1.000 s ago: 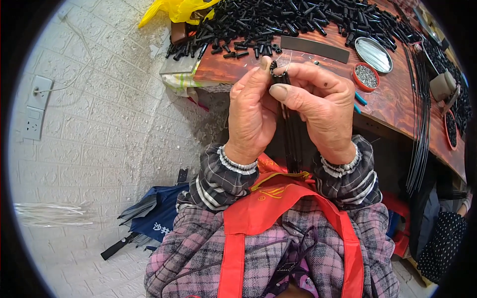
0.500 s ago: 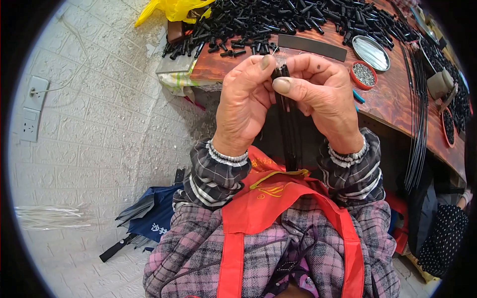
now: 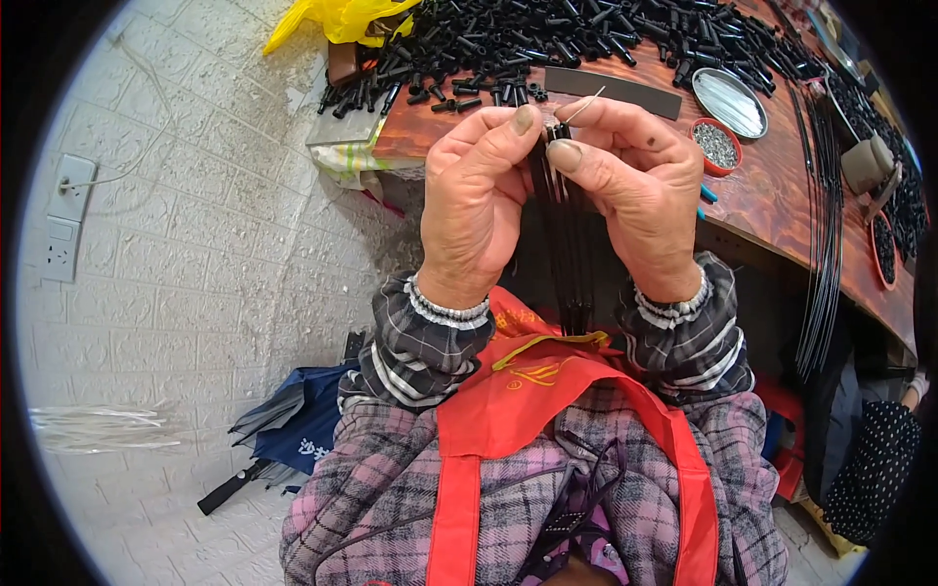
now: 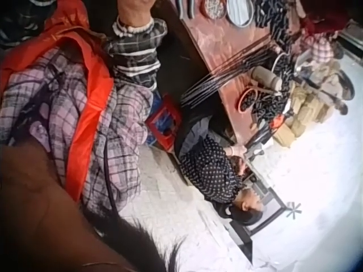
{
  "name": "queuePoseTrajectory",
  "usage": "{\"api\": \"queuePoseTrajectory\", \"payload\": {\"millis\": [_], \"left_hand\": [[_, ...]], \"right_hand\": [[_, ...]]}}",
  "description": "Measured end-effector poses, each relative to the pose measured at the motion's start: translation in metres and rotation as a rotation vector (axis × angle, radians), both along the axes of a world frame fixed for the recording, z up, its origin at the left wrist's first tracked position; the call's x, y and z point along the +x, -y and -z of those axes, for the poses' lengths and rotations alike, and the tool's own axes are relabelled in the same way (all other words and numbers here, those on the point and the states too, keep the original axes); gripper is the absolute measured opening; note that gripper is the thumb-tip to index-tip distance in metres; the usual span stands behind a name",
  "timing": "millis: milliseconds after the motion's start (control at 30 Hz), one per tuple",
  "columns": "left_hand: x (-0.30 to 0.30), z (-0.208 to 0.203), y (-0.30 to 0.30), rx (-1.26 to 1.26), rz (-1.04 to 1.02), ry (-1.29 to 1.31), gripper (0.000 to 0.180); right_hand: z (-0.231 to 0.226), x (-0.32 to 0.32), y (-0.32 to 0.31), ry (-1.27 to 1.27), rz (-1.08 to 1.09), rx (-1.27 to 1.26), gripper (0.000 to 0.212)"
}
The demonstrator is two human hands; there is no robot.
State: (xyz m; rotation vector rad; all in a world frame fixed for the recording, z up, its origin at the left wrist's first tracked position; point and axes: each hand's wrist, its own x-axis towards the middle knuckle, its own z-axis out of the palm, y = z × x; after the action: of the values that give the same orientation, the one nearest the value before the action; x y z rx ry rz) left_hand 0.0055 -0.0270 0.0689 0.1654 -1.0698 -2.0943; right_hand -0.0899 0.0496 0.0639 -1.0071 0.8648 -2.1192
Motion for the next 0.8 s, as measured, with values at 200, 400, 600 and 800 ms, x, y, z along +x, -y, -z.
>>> {"api": "queuePoseTrajectory", "payload": {"millis": [200,400,600,800], "left_hand": [[-0.001,0.003,0.009,-0.005,0.032,-0.008,0.008],[0.004,0.003,0.012,-0.027,0.073,0.016,0.008],[-0.004,0.006,0.005,0.001,0.038,0.014,0.013],[-0.001,0.010,0.008,-0.021,0.121,0.017,0.017]], "right_hand": [[0.004,-0.011,0.002,-0.210,-0.006,0.138,0.018],[-0.008,-0.015,-0.001,-0.335,-0.017,0.279,0.009],[-0.003,-0.029,0.002,-0.298,-0.121,0.381,0.007],[0.000,-0.040,0.007,-0.302,-0.287,0.249,0.007]]}}
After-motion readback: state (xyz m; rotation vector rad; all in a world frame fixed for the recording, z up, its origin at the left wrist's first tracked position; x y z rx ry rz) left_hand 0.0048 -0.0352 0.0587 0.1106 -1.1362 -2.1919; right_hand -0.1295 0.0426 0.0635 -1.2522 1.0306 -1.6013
